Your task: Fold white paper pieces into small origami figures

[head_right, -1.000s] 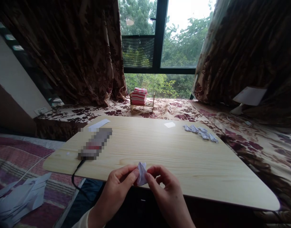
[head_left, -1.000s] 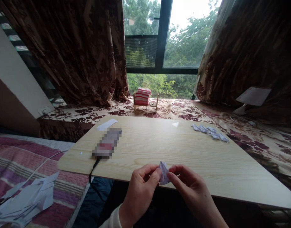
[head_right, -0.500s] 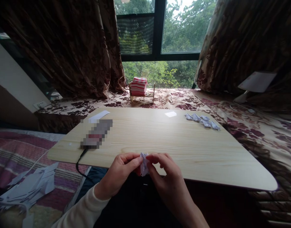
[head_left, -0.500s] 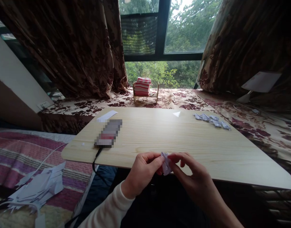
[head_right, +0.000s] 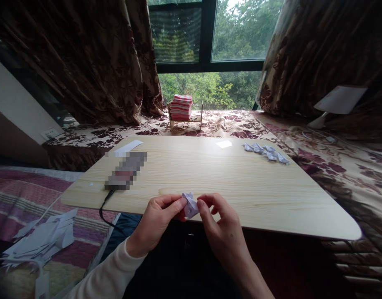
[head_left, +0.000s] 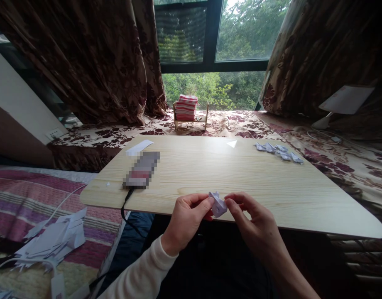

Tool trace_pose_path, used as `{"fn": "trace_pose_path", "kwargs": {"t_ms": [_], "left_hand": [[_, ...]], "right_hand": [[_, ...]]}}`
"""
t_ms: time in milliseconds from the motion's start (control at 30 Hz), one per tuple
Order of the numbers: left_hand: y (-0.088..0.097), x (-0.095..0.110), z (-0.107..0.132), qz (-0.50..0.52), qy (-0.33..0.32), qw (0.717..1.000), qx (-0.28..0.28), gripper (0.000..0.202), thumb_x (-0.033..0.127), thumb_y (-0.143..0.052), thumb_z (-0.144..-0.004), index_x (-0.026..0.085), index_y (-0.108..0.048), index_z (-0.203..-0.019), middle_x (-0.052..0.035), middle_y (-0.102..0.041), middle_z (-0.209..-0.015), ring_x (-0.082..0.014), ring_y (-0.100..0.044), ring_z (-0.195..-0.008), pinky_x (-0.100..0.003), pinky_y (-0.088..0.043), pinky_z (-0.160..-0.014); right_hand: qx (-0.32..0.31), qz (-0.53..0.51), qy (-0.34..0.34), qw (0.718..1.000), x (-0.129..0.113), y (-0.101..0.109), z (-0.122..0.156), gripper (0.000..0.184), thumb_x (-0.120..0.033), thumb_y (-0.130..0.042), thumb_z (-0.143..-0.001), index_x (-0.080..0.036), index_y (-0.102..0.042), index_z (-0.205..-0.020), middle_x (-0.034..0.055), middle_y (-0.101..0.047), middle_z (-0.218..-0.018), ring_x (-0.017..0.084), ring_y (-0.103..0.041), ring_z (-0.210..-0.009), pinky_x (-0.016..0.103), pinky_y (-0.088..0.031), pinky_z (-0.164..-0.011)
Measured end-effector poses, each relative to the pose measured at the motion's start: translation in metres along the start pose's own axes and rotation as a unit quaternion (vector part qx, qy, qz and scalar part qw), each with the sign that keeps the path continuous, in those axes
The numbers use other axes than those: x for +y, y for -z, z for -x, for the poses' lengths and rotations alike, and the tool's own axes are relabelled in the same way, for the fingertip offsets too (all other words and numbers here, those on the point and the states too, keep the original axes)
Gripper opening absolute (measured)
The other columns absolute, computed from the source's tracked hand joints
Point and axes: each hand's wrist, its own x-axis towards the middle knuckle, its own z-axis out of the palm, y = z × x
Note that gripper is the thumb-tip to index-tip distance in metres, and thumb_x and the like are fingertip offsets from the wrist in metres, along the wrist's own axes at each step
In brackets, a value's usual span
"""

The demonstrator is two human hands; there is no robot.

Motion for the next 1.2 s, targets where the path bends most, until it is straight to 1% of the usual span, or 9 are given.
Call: {"fn": "trace_pose_path", "kwargs": {"t_ms": [100,167,267,333,433,700,867,1067,1200], "left_hand": [[0.0001,-0.0011,0.0007,0.009,0.002,1.000,0.008,0.021,0.031,-0.069,-0.074,0.011,-0.074,-0.077,-0.0009,-0.062,-0.060,-0.0108,-0.053,-0.056,-0.021,-0.044,-0.055],[0.0009,-0.0024,0.0012,0.020,0.002,1.000,0.000,0.022,0.032,-0.069,-0.075,0.011,-0.074,-0.079,-0.0018,-0.063,-0.062,-0.0117,-0.053,-0.059,-0.022,-0.045,-0.057],[0.0025,-0.0039,0.0017,0.035,-0.004,0.999,-0.022,0.024,0.034,-0.065,-0.078,0.012,-0.074,-0.078,-0.0022,-0.062,-0.063,-0.0130,-0.053,-0.061,-0.023,-0.046,-0.058],[0.0030,-0.0041,0.0017,0.040,-0.006,0.999,-0.023,0.025,0.034,-0.063,-0.080,0.012,-0.075,-0.078,-0.0021,-0.061,-0.062,-0.0128,-0.053,-0.061,-0.023,-0.046,-0.057],[0.0028,-0.0034,0.0015,0.032,-0.008,0.999,-0.018,0.025,0.033,-0.064,-0.079,0.011,-0.075,-0.080,-0.0021,-0.061,-0.061,-0.0123,-0.052,-0.060,-0.022,-0.046,-0.057],[0.0026,-0.0033,0.0025,0.034,-0.006,0.999,-0.028,0.024,0.031,-0.067,-0.077,0.010,-0.075,-0.086,-0.0031,-0.064,-0.064,-0.0124,-0.054,-0.061,-0.023,-0.048,-0.058],[0.0022,-0.0024,0.0024,0.035,-0.002,0.999,-0.022,0.024,0.031,-0.068,-0.076,0.011,-0.076,-0.086,-0.0036,-0.067,-0.066,-0.0132,-0.057,-0.064,-0.022,-0.050,-0.060],[0.0020,-0.0004,0.0019,0.019,-0.009,1.000,-0.016,0.022,0.029,-0.066,-0.078,0.010,-0.076,-0.083,-0.0017,-0.064,-0.064,-0.0108,-0.056,-0.062,-0.019,-0.048,-0.059],[0.0019,-0.0003,0.0022,-0.002,-0.022,1.000,-0.014,0.021,0.027,-0.065,-0.079,0.010,-0.076,-0.082,-0.0012,-0.062,-0.066,-0.0101,-0.054,-0.062,-0.019,-0.047,-0.059]], "right_hand": [[-0.019,-0.051,-0.032,0.998,0.0009,-0.0020,-0.0004,0.014,-0.033,-0.058,-0.083,-0.021,-0.066,-0.081,0.0022,-0.070,-0.077,0.017,-0.063,-0.069,0.029,-0.050,-0.062],[-0.026,-0.073,-0.041,0.996,0.0023,-0.0037,0.0008,0.014,-0.033,-0.059,-0.082,-0.021,-0.067,-0.082,0.0025,-0.071,-0.078,0.018,-0.064,-0.069,0.029,-0.050,-0.061],[-0.026,-0.079,-0.048,0.995,0.0049,-0.0050,0.0029,0.014,-0.033,-0.059,-0.082,-0.021,-0.067,-0.083,0.0027,-0.070,-0.079,0.018,-0.063,-0.070,0.029,-0.051,-0.063],[-0.025,-0.078,-0.050,0.995,0.0060,-0.0048,0.0036,0.014,-0.032,-0.059,-0.082,-0.021,-0.067,-0.084,0.0028,-0.070,-0.081,0.018,-0.063,-0.071,0.029,-0.051,-0.064],[-0.024,-0.077,-0.040,0.996,0.0059,-0.0042,0.0034,0.013,-0.031,-0.059,-0.082,-0.021,-0.067,-0.086,0.0027,-0.070,-0.082,0.017,-0.063,-0.073,0.029,-0.051,-0.065],[-0.019,-0.060,-0.005,0.998,0.0048,-0.0029,0.0036,0.012,-0.026,-0.059,-0.081,-0.023,-0.069,-0.087,0.0018,-0.070,-0.081,0.017,-0.061,-0.072,0.028,-0.049,-0.064],[-0.016,-0.066,0.001,0.998,0.0044,-0.0027,0.0035,0.011,-0.025,-0.059,-0.081,-0.022,-0.069,-0.086,0.0022,-0.070,-0.081,0.017,-0.062,-0.072,0.029,-0.050,-0.063],[-0.014,-0.067,0.006,0.998,0.0020,-0.0017,0.0045,0.012,-0.022,-0.059,-0.081,-0.022,-0.069,-0.085,0.0023,-0.069,-0.081,0.016,-0.060,-0.072,0.027,-0.049,-0.063],[-0.019,-0.071,0.004,0.997,0.0007,-0.0017,0.0043,0.012,-0.022,-0.058,-0.082,-0.022,-0.070,-0.086,0.0023,-0.069,-0.081,0.016,-0.060,-0.073,0.026,-0.048,-0.063]]}}
